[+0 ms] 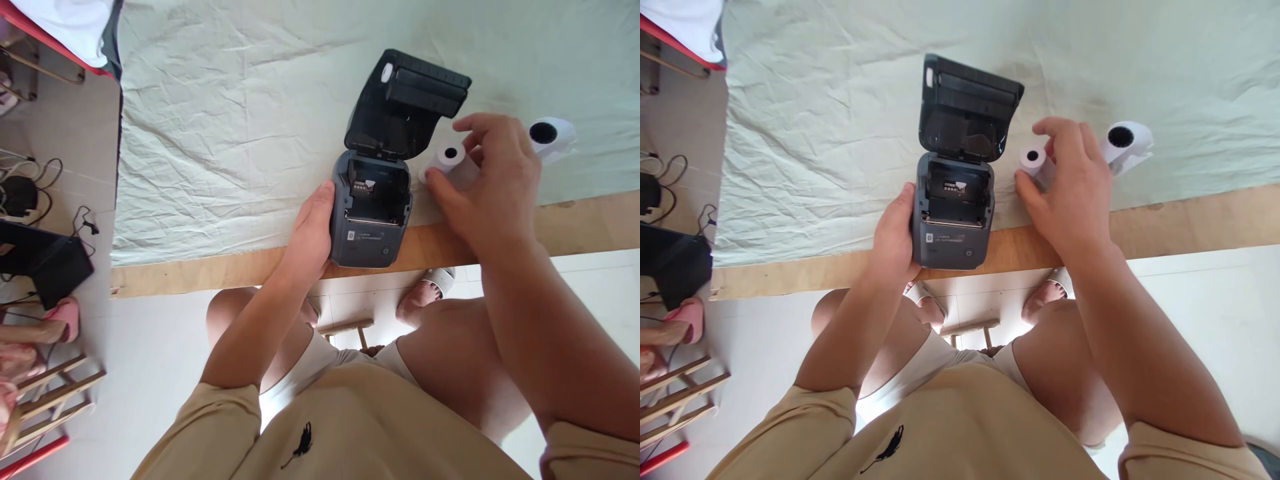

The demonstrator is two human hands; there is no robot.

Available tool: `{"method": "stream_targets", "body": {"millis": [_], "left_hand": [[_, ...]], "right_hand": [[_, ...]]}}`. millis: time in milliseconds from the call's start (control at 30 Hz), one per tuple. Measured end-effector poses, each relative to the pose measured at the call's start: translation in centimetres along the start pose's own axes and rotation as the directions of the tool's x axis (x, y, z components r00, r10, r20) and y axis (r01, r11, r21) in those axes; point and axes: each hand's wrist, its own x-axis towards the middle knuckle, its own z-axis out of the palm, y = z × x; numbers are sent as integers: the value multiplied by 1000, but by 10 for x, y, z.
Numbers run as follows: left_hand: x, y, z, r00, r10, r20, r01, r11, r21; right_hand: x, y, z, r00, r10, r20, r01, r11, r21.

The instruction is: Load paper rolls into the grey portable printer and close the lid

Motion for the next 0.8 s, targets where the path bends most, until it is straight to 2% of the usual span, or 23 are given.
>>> {"method": "stream_targets", "body": {"millis": [100, 200, 333, 400, 433, 500, 567, 600, 700, 800], "left_hand": [[-1, 1, -1, 1000, 8, 8, -8, 1000, 21], [-1, -1, -4, 1000, 11, 17, -12, 1000, 23], [0, -4, -6, 1000, 1, -4, -1, 1000, -14], [1, -5, -5, 1000, -5, -15, 4, 999, -45], [2, -5, -4, 1000, -4, -15, 3, 998, -62], [2, -3, -1, 1000, -13, 12, 14, 996, -88], [1, 0, 1, 998, -30, 60, 37, 994, -106], [1, 1, 2, 996, -30, 87, 40, 993, -110], [-4, 5, 2, 988, 21, 152, -7, 996, -93], [-11, 8, 2, 989, 33, 146, -31, 999, -18]], "right_hand": [[-8, -10, -4, 995, -100, -1, 100, 990, 102], [-13, -12, -7, 987, -162, 14, 160, 981, 109], [-14, -5, -5, 993, -119, 1, 118, 985, 128], [-13, -6, -3, 994, -65, -84, 82, 973, 217], [-12, -9, -2, 985, -60, -162, 104, 954, 281], [-10, -23, -1, 934, -100, -342, 231, 900, 369], [-9, -43, -1, 873, -187, -451, 374, 850, 371], [-9, -54, -2, 861, -224, -457, 410, 837, 363], [-11, -80, -3, 885, -292, -364, 410, 857, 311], [-10, -86, 0, 913, -332, -235, 385, 893, 233]]}}
